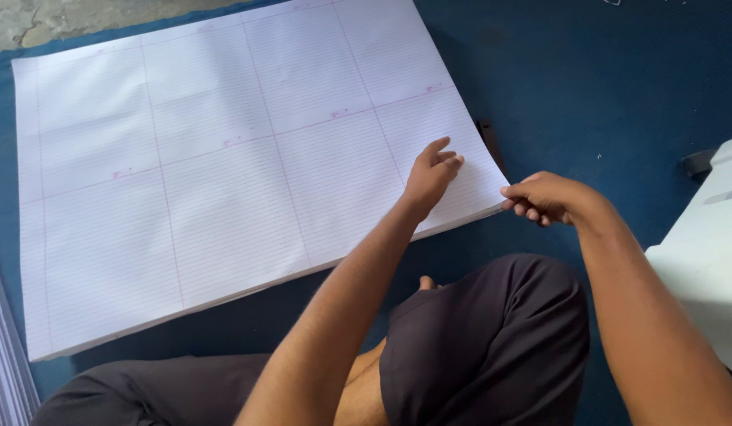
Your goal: The person sits on the floor and repeatedly folds large lined paper sheets in half using a small wooden block to press the crease. They then place each folded sheet onto a growing stack to the left.
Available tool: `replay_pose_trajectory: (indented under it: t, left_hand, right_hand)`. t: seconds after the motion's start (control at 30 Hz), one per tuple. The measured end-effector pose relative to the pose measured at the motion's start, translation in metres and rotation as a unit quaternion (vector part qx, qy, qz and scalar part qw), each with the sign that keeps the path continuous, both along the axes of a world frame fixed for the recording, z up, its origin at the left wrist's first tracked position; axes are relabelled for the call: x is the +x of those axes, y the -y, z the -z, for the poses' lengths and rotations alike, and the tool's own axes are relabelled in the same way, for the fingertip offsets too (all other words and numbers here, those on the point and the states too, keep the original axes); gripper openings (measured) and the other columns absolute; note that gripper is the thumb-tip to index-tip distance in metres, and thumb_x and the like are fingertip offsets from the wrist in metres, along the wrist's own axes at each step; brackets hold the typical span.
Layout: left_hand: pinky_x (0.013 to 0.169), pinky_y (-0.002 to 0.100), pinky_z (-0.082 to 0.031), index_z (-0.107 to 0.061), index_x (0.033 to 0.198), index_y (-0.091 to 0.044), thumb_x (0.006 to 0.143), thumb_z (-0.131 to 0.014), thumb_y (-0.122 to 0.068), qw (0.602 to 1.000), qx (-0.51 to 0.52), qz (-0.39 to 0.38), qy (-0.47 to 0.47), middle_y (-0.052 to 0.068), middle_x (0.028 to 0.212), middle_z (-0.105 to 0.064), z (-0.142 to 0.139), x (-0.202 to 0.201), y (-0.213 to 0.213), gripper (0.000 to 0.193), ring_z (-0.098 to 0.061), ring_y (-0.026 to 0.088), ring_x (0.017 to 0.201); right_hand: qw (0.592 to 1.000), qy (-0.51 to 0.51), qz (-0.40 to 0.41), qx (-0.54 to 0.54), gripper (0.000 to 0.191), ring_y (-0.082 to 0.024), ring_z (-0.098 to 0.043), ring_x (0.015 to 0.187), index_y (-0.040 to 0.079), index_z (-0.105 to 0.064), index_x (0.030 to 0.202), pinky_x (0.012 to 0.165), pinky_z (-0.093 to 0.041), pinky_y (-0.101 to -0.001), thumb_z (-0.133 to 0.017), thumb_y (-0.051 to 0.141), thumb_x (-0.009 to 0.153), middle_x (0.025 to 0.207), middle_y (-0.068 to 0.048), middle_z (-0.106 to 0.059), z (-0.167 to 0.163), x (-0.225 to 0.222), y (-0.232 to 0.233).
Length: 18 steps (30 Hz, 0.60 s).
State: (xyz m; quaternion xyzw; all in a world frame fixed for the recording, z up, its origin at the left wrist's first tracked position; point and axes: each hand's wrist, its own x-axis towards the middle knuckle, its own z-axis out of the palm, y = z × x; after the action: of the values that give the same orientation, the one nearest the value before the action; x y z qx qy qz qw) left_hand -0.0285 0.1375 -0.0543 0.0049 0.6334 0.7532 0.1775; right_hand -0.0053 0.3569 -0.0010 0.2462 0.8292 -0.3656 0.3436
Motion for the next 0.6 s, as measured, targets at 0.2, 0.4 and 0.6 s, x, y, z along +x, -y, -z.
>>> replay_pose_trajectory:
  t: [0.2,0.4,0.6]
  left_hand:
    - [0.118,0.042,-0.040,-0.017,0.156,0.003,0.099,-0.050,-0.028,0.980,0.171,-0.079,0.060,0.034,0.149,-0.041,0.012,-0.022,-0.017,0.073,-0.047,0.038,0.139]
    - [0.120,0.045,-0.034,-0.010,0.156,0.006,0.100,-0.046,-0.041,0.968,0.220,-0.111,0.055,0.036,0.153,-0.031,0.013,-0.051,-0.022,0.081,-0.036,0.041,0.145]
    - [0.121,0.047,-0.030,-0.006,0.156,0.006,0.099,-0.038,-0.052,0.966,0.216,-0.134,0.048,0.038,0.155,-0.024,0.007,-0.078,-0.018,0.088,-0.028,0.043,0.148]
  right_hand:
    - [0.970,-0.066,-0.199,0.126,0.041,-0.016,-0.051,0.045,0.003,-0.075,0.084,0.043,-0.040,-0.0323,-0.059,0.038,0.100,0.056,-0.006,-0.060,-0.034,-0.009,0.030]
    - [0.870,-0.131,-0.421,0.219,0.042,-0.031,-0.072,0.080,0.008,-0.076,0.091,0.079,-0.056,-0.0464,-0.054,0.044,0.098,0.085,-0.014,-0.074,-0.042,-0.008,0.059]
    - [0.833,-0.121,-0.498,0.207,0.037,-0.033,-0.072,0.094,0.011,-0.073,0.099,0.088,-0.056,-0.0482,-0.050,0.040,0.099,0.096,-0.015,-0.076,-0.037,-0.023,0.041]
